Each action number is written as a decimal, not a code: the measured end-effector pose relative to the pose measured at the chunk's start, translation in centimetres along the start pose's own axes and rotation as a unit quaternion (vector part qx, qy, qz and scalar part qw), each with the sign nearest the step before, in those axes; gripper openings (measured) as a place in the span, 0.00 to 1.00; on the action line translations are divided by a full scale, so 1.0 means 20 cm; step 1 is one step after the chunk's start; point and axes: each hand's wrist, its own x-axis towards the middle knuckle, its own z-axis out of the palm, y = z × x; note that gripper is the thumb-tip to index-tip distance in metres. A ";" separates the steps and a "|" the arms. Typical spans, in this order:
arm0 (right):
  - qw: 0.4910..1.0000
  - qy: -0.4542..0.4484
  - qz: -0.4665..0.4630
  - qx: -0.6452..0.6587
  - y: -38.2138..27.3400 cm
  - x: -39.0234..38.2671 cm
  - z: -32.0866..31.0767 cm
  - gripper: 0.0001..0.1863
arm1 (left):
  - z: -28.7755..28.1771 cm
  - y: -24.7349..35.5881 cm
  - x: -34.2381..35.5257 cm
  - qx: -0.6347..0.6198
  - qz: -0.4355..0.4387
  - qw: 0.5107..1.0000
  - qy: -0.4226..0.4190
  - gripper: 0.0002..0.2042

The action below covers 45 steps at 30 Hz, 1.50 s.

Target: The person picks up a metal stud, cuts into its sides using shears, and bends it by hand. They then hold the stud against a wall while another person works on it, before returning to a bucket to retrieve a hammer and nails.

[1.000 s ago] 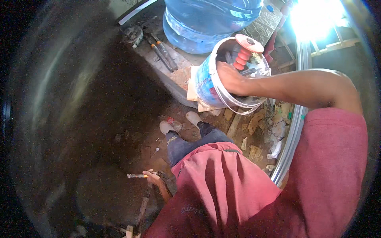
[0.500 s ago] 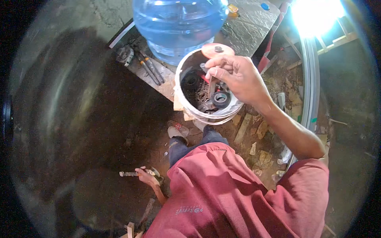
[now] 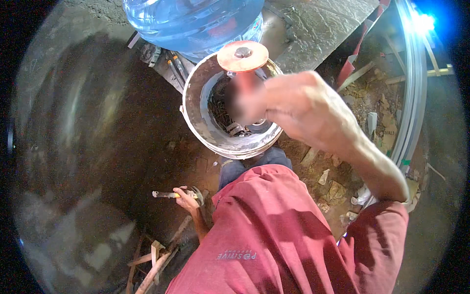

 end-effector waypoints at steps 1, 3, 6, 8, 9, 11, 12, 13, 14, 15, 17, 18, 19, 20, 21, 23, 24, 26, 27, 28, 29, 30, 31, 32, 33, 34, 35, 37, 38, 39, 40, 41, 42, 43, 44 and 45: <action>0.998 -0.046 0.016 0.033 0.00 0.04 -0.01 0.07 | -0.03 -0.02 -0.01 0.002 0.000 1.000 0.009 0.26; 0.998 -0.031 -0.044 0.020 -0.06 0.18 -0.02 0.08 | -0.09 -0.12 -0.02 -0.028 -0.041 0.998 -0.027 0.25; 0.984 -0.088 -0.144 -0.057 0.05 0.26 0.08 0.10 | -0.12 -0.18 -0.04 -0.028 -0.053 0.998 -0.004 0.25; 0.942 -0.170 -0.234 -0.168 0.04 0.30 0.13 0.16 | -0.12 -0.19 -0.06 -0.035 -0.062 0.997 -0.004 0.25; 0.941 -0.175 -0.236 -0.168 0.02 0.33 0.16 0.16 | -0.12 -0.20 -0.07 -0.023 -0.067 0.997 0.000 0.25; 0.887 -0.384 -0.138 -0.215 -0.07 0.38 0.21 0.15 | -0.10 -0.21 -0.07 -0.015 -0.073 0.997 -0.016 0.25; 0.886 -0.385 -0.130 -0.222 -0.08 0.38 0.22 0.15 | -0.09 -0.23 -0.08 -0.010 -0.071 0.997 -0.023 0.27; 0.839 -0.468 -0.111 -0.254 -0.05 0.39 0.25 0.13 | -0.10 -0.25 -0.07 -0.006 -0.069 0.997 -0.024 0.28; 0.784 -0.545 -0.088 -0.283 -0.01 0.40 0.28 0.12 | -0.12 -0.34 -0.04 -0.015 -0.073 0.997 -0.022 0.29; 0.783 -0.545 -0.078 -0.288 0.05 0.39 0.32 0.12 | -0.11 -0.38 -0.03 -0.017 -0.075 0.996 -0.033 0.29; 0.832 -0.468 -0.120 -0.271 0.15 0.40 0.44 0.08 | -0.16 -0.43 -0.05 0.016 -0.097 0.995 -0.009 0.30; 0.813 -0.504 -0.088 -0.276 0.08 0.46 0.49 0.07 | -0.18 -0.48 -0.06 0.012 -0.105 0.994 -0.009 0.30; 0.811 -0.505 -0.082 -0.283 0.09 0.45 0.50 0.07 | -0.18 -0.51 -0.05 0.000 -0.114 0.993 -0.014 0.31; 0.825 -0.484 -0.118 -0.267 0.14 0.42 0.52 0.07 | -0.17 -0.53 -0.04 -0.011 -0.121 0.992 -0.018 0.32; 0.836 -0.463 -0.154 -0.250 0.18 0.40 0.54 0.06 | -0.16 -0.54 -0.02 -0.013 -0.121 0.992 -0.025 0.32; 0.829 -0.476 -0.119 -0.267 0.14 0.43 0.50 0.06 | -0.14 -0.48 -0.03 0.009 -0.131 0.991 -0.023 0.33; 0.823 -0.486 -0.090 -0.280 0.13 0.44 0.48 0.06 | -0.12 -0.45 -0.04 0.031 -0.131 0.991 -0.020 0.33; 0.847 -0.438 -0.115 -0.280 0.17 0.43 0.46 0.06 | -0.16 -0.49 0.00 0.026 -0.132 0.991 -0.015 0.33; 0.868 -0.387 -0.141 -0.278 0.19 0.41 0.44 0.06 | -0.17 -0.51 0.01 0.022 -0.131 0.991 -0.010 0.33; 0.865 -0.399 -0.101 -0.286 0.16 0.42 0.40 0.06 | -0.16 -0.48 0.03 0.021 -0.130 0.991 -0.013 0.33; 0.866 -0.400 -0.103 -0.283 0.11 0.44 0.37 0.06 | -0.16 -0.44 0.03 0.035 -0.131 0.991 -0.009 0.33; 0.882 -0.413 -0.019 -0.226 0.06 0.47 0.33 0.05 | -0.16 -0.41 0.03 0.049 -0.132 0.990 -0.006 0.32; 0.889 -0.422 0.064 -0.166 0.01 0.48 0.30 0.05 | -0.17 -0.40 0.03 0.050 -0.129 0.990 -0.002 0.32; 0.903 -0.393 0.071 -0.157 -0.03 0.45 0.27 0.03 | -0.17 -0.39 0.05 0.051 -0.122 0.991 -0.007 0.32; 0.912 -0.320 -0.092 -0.238 0.01 0.37 0.25 0.03 | -0.16 -0.38 0.06 0.052 -0.115 0.992 -0.013 0.32; 0.921 -0.318 -0.070 -0.216 0.00 0.35 0.21 0.03 | -0.15 -0.36 0.07 0.054 -0.112 0.992 -0.013 0.32; 0.928 -0.315 -0.047 -0.194 -0.02 0.33 0.18 0.03 | -0.14 -0.35 0.07 0.055 -0.118 0.991 -0.015 0.31; 0.951 -0.271 -0.012 -0.151 -0.04 0.30 0.12 0.03 | -0.12 -0.33 0.09 0.058 -0.122 0.991 -0.016 0.31; 0.967 -0.228 0.022 -0.108 -0.05 0.29 0.09 0.04 | -0.11 -0.33 0.09 0.048 -0.121 0.991 -0.017 0.31; 0.968 -0.227 0.022 -0.106 -0.05 0.27 0.07 0.04 | -0.11 -0.33 0.09 0.039 -0.121 0.992 -0.018 0.30; 0.976 -0.202 0.036 -0.077 -0.05 0.26 0.04 0.04 | -0.10 -0.33 0.09 0.040 -0.119 0.992 -0.017 0.30; 0.982 -0.177 0.050 -0.048 -0.05 0.24 0.01 0.05 | -0.10 -0.32 0.09 0.038 -0.115 0.992 -0.026 0.29; 0.981 -0.168 0.037 -0.088 -0.06 0.23 -0.01 0.03 | -0.10 -0.32 0.09 0.036 -0.112 0.992 -0.035 0.29; 0.981 -0.169 0.036 -0.084 -0.07 0.21 -0.02 0.03 | -0.10 -0.32 0.09 0.038 -0.111 0.993 -0.032 0.29; 0.985 -0.137 0.100 0.035 -0.07 0.19 -0.02 0.03 | -0.09 -0.32 0.09 0.036 -0.100 0.994 -0.034 0.29; 0.970 -0.103 0.163 0.151 -0.07 0.17 -0.02 0.02 | -0.09 -0.32 0.09 0.032 -0.088 0.995 -0.038 0.28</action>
